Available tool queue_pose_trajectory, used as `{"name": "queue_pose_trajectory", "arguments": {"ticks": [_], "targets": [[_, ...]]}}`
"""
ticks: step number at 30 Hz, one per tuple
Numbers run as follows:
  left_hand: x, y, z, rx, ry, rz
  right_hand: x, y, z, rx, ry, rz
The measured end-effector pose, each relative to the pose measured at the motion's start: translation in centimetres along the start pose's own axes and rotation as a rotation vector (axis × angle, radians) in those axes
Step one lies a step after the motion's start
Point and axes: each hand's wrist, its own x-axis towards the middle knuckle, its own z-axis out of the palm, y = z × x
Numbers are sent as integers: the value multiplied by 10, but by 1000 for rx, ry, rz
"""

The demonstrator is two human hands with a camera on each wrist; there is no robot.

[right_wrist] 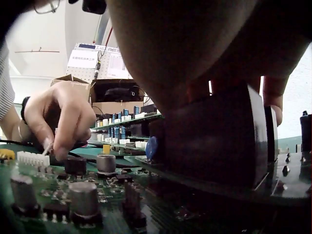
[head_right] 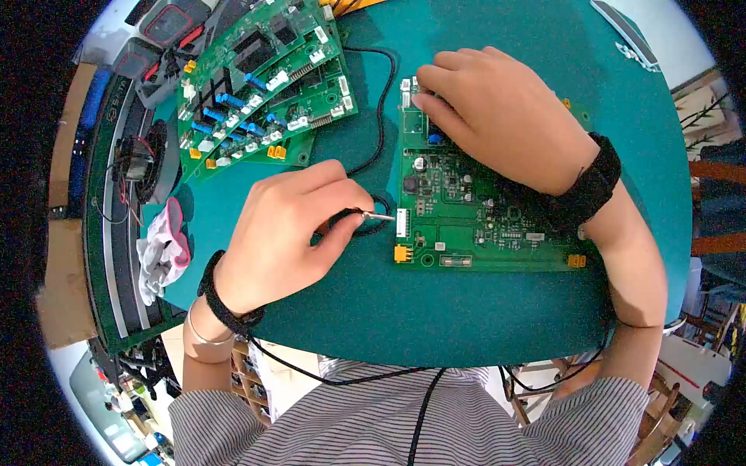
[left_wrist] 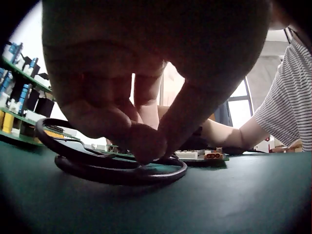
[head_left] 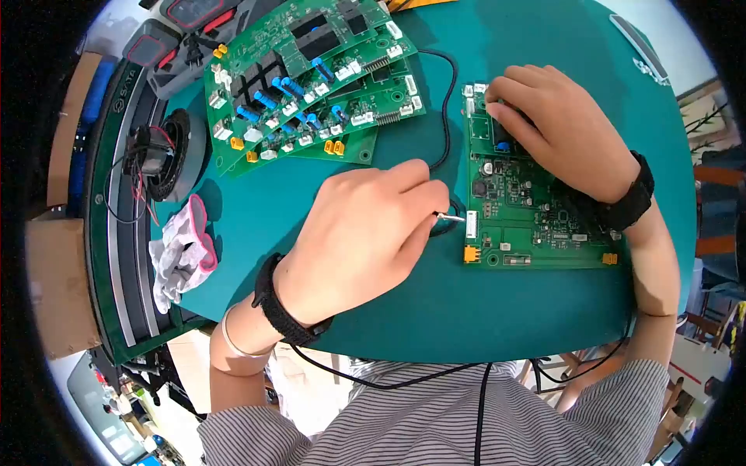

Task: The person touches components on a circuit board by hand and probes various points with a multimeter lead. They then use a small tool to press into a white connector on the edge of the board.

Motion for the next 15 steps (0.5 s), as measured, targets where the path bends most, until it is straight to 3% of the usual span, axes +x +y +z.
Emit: {"name": "queue_pose_trajectory", "arguments": {"ticks": [2, 15], "targets": [[1, -1, 1, -10, -10, 85, 0, 0, 0, -6, 3, -6], [1, -4, 0, 16, -26, 144, 1, -1, 0, -10, 13, -28]]}}
